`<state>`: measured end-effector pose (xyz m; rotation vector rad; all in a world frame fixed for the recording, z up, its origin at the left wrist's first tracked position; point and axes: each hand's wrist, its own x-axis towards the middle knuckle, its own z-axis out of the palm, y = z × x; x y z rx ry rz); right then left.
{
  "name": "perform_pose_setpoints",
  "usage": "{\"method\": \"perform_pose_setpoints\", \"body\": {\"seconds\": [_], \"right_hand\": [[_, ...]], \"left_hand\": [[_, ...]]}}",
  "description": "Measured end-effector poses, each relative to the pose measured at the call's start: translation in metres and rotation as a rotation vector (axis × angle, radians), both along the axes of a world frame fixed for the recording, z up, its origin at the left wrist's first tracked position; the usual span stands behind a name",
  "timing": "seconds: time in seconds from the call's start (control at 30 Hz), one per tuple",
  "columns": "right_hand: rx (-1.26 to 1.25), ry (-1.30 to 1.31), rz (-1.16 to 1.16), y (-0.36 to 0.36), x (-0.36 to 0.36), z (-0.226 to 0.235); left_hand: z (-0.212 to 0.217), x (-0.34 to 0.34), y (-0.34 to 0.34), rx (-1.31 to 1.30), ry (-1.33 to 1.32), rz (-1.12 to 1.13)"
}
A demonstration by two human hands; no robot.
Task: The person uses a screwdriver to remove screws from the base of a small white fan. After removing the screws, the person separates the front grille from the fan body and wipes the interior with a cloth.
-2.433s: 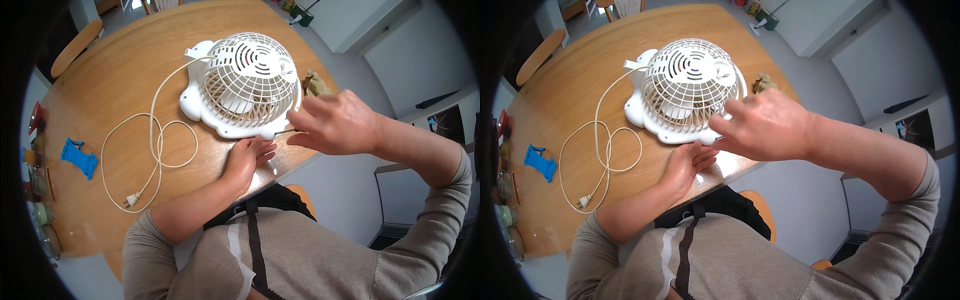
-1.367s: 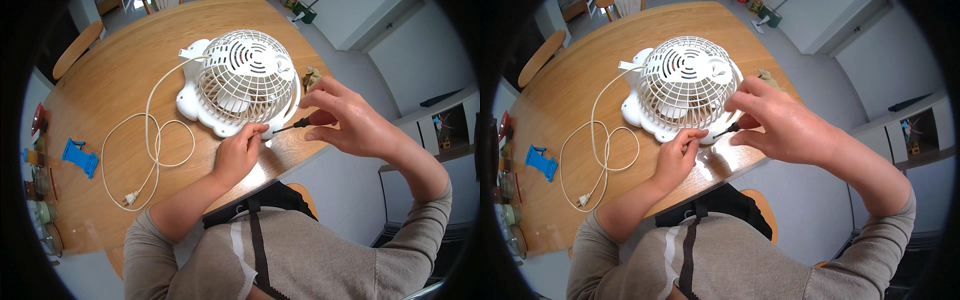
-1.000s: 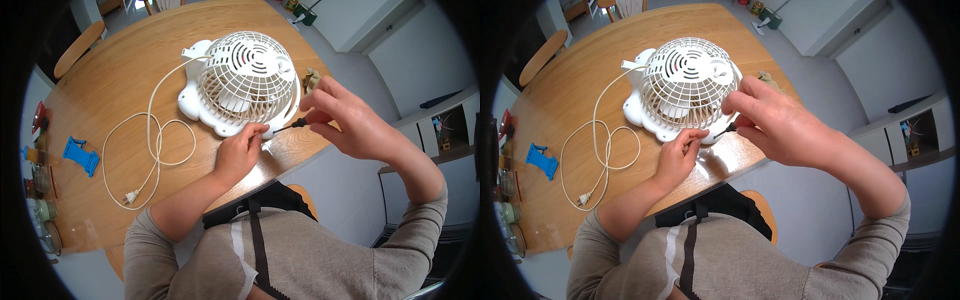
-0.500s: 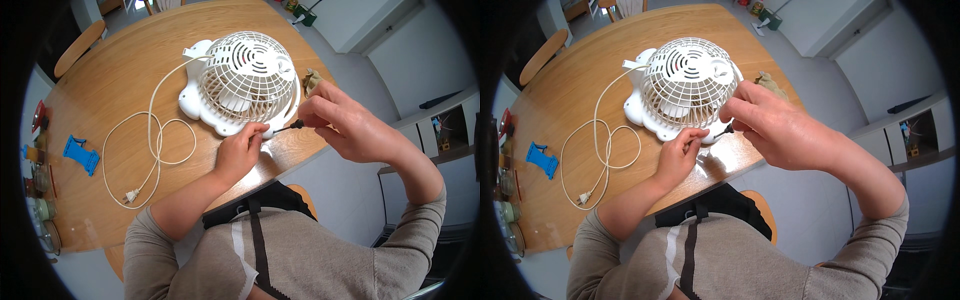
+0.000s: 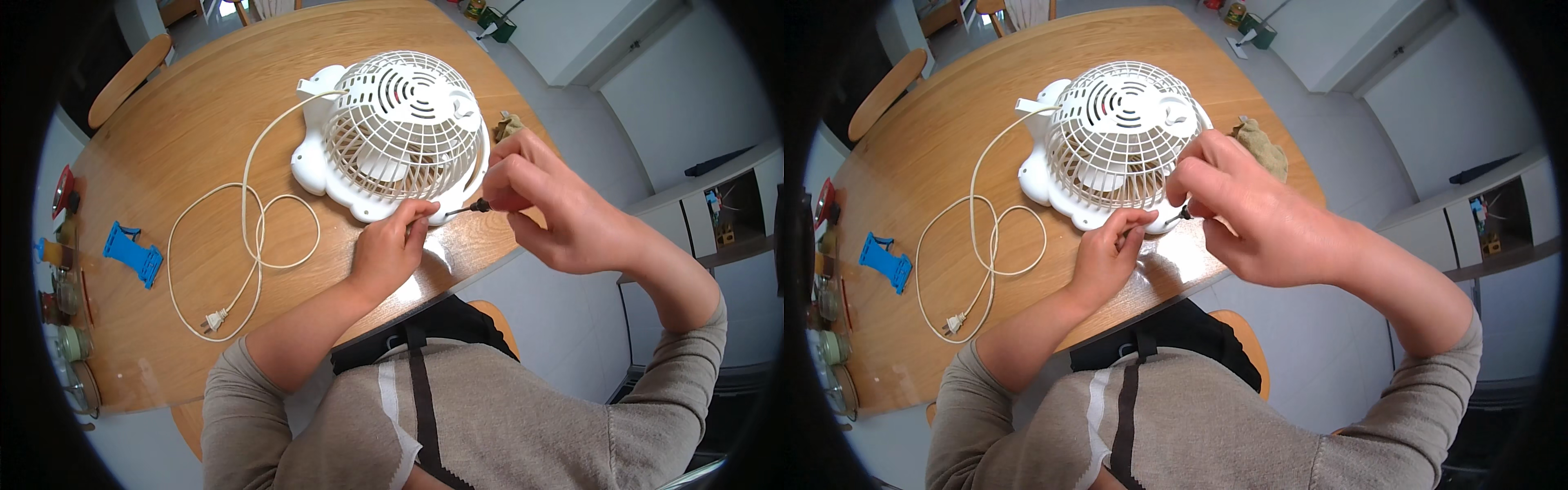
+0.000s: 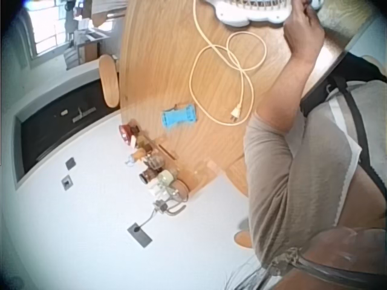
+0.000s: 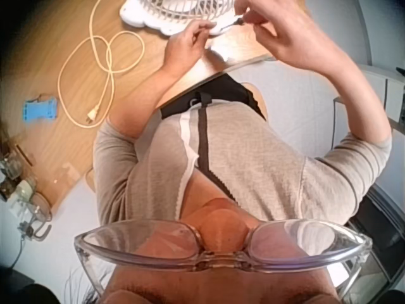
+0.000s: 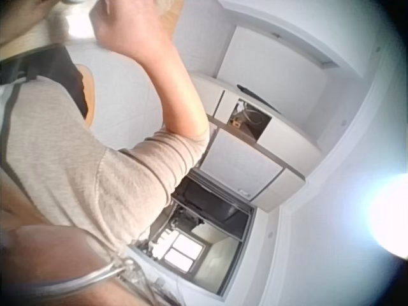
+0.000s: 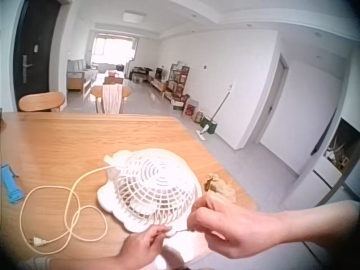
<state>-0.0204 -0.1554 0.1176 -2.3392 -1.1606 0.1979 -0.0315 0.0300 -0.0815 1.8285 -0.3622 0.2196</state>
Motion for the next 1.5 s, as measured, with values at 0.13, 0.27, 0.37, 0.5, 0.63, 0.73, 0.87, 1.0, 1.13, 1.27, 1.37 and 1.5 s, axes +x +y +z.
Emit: {"method": "perform_pose_setpoints", "body": {"seconds": [0.13, 0.27, 0.37, 0.5, 0.63, 0.73, 0.87, 1.0, 1.13, 1.27, 1.37, 1.5], "right_hand": [[0.041, -0.055, -0.098, -0.007, 0.002, -0.008], [-0.37, -0.289, -0.178, -0.005, 0.001, 0.006], [-0.22, -0.318, -0.063, -0.008, 0.006, 0.004], [-0.055, -0.167, -0.086, -0.01, 0.007, 0.0], [-0.137, -0.3, -0.243, -0.01, 0.006, -0.005], [-0.645, -0.285, -0.414, 0.0, 0.003, 0.011], [-0.273, -0.406, -0.147, -0.006, 0.004, 0.003], [0.017, -0.169, -0.049, -0.009, 0.009, -0.005], [-0.216, -0.143, -0.24, -0.006, 0.006, 0.003], [-0.343, -0.251, -0.238, -0.001, 0.001, 0.007], [-0.037, -0.294, -0.046, -0.005, 0.004, -0.005], [-0.274, -0.195, -0.237, -0.005, 0.002, 0.002]], "left_hand": [[0.0, 0.0, -0.001, 0.005, -0.006, -0.002], [-0.004, 0.0, -0.001, -0.016, -0.004, -0.002], [0.001, 0.0, 0.001, 0.0, 0.039, -0.026], [0.004, -0.001, 0.002, 0.028, 0.087, -0.059], [0.006, -0.001, 0.001, 0.019, 0.085, -0.057], [0.004, -0.001, 0.002, 0.019, 0.081, -0.054], [0.005, -0.001, 0.002, 0.03, 0.083, -0.056], [0.0, 0.001, 0.0, -0.001, 0.024, -0.025], [-0.001, 0.001, -0.001, -0.014, -0.005, -0.007], [-0.001, 0.001, 0.0, -0.006, 0.023, -0.029], [0.002, 0.0, 0.001, 0.012, 0.055, -0.043], [-0.001, 0.001, -0.002, -0.03, -0.01, -0.008]]}}
